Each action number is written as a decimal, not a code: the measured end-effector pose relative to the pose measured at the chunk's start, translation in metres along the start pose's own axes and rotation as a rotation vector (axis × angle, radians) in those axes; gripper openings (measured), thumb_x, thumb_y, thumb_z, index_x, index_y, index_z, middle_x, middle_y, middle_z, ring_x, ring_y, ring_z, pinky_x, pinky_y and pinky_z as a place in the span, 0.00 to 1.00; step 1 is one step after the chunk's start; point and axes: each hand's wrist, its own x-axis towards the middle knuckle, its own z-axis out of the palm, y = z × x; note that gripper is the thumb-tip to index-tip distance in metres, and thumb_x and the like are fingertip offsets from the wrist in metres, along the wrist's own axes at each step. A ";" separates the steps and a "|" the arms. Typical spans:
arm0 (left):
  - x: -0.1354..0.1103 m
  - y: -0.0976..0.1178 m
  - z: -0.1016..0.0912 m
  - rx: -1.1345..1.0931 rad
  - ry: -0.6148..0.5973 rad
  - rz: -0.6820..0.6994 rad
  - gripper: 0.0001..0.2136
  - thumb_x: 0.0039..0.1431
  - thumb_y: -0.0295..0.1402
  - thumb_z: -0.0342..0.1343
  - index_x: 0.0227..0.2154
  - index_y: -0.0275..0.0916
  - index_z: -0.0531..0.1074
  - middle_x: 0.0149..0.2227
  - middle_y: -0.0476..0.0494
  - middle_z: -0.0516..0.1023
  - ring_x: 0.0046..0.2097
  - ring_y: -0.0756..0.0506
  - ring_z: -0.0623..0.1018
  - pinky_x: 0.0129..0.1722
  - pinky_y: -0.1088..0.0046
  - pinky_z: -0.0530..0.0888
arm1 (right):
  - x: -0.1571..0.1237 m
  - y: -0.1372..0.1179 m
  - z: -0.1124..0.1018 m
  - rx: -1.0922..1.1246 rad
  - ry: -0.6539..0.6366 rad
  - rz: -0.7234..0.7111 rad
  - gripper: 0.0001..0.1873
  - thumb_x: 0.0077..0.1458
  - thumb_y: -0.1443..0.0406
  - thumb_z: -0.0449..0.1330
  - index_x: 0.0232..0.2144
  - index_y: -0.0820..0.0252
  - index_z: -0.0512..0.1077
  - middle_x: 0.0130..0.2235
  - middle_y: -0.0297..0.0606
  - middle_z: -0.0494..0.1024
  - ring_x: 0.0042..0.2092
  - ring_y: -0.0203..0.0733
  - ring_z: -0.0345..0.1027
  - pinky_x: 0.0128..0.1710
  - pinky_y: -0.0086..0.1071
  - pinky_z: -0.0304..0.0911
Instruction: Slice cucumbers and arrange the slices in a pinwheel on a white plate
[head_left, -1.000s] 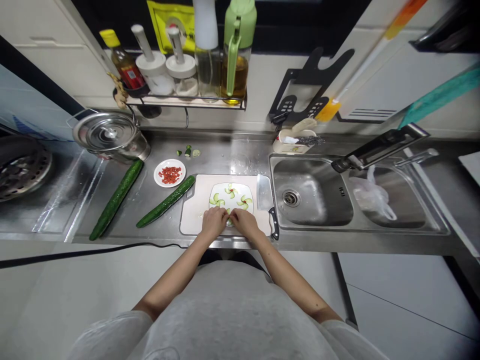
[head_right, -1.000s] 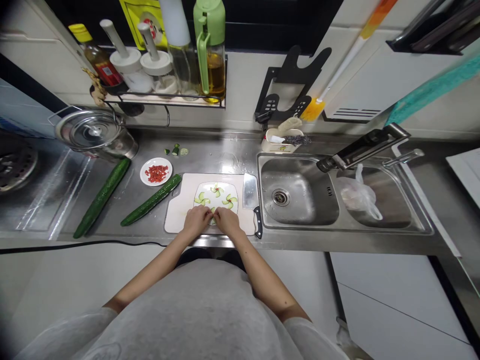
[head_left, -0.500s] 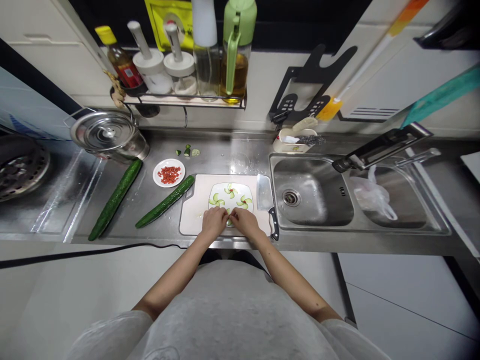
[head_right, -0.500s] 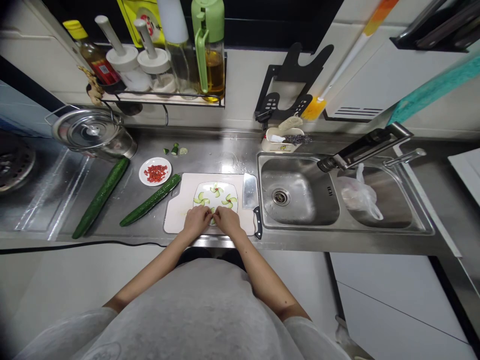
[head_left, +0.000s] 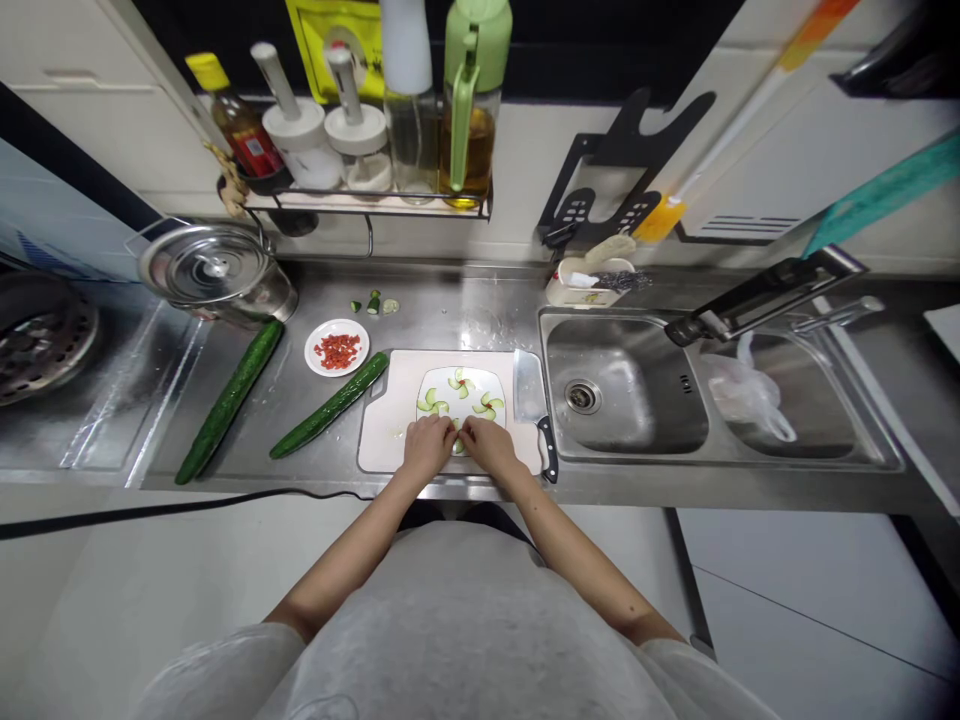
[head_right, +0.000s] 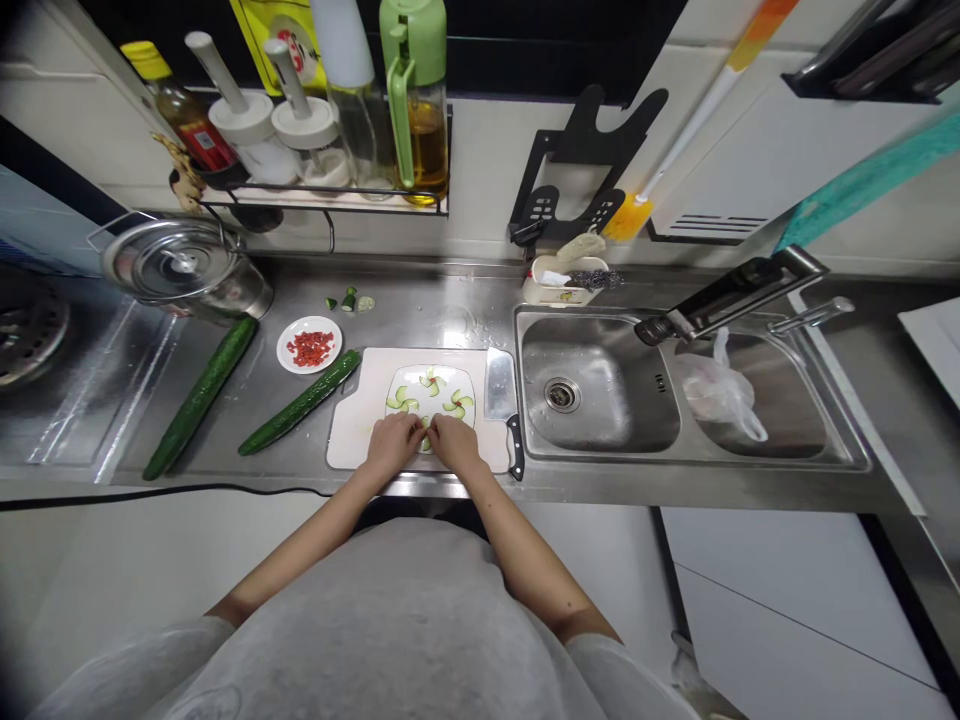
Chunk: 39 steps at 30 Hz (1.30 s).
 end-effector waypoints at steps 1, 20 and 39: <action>0.000 0.000 0.000 0.006 -0.001 0.003 0.11 0.62 0.38 0.47 0.35 0.41 0.72 0.38 0.42 0.75 0.44 0.42 0.72 0.43 0.66 0.63 | 0.000 0.000 0.000 -0.003 0.000 0.000 0.09 0.60 0.61 0.51 0.35 0.57 0.69 0.38 0.38 0.77 0.38 0.39 0.67 0.30 0.29 0.48; -0.007 -0.020 -0.015 -0.215 0.114 -0.072 0.06 0.58 0.34 0.51 0.33 0.41 0.72 0.34 0.47 0.76 0.40 0.46 0.74 0.43 0.70 0.65 | -0.020 0.028 -0.018 0.141 0.194 0.077 0.11 0.59 0.61 0.50 0.36 0.57 0.71 0.30 0.35 0.75 0.31 0.37 0.66 0.29 0.27 0.49; -0.011 -0.037 -0.026 -0.430 0.337 -0.083 0.06 0.56 0.33 0.51 0.29 0.40 0.72 0.28 0.49 0.74 0.34 0.49 0.72 0.37 0.74 0.66 | -0.027 0.072 -0.023 0.297 0.435 0.091 0.23 0.56 0.51 0.45 0.39 0.58 0.72 0.20 0.34 0.69 0.25 0.42 0.65 0.27 0.31 0.55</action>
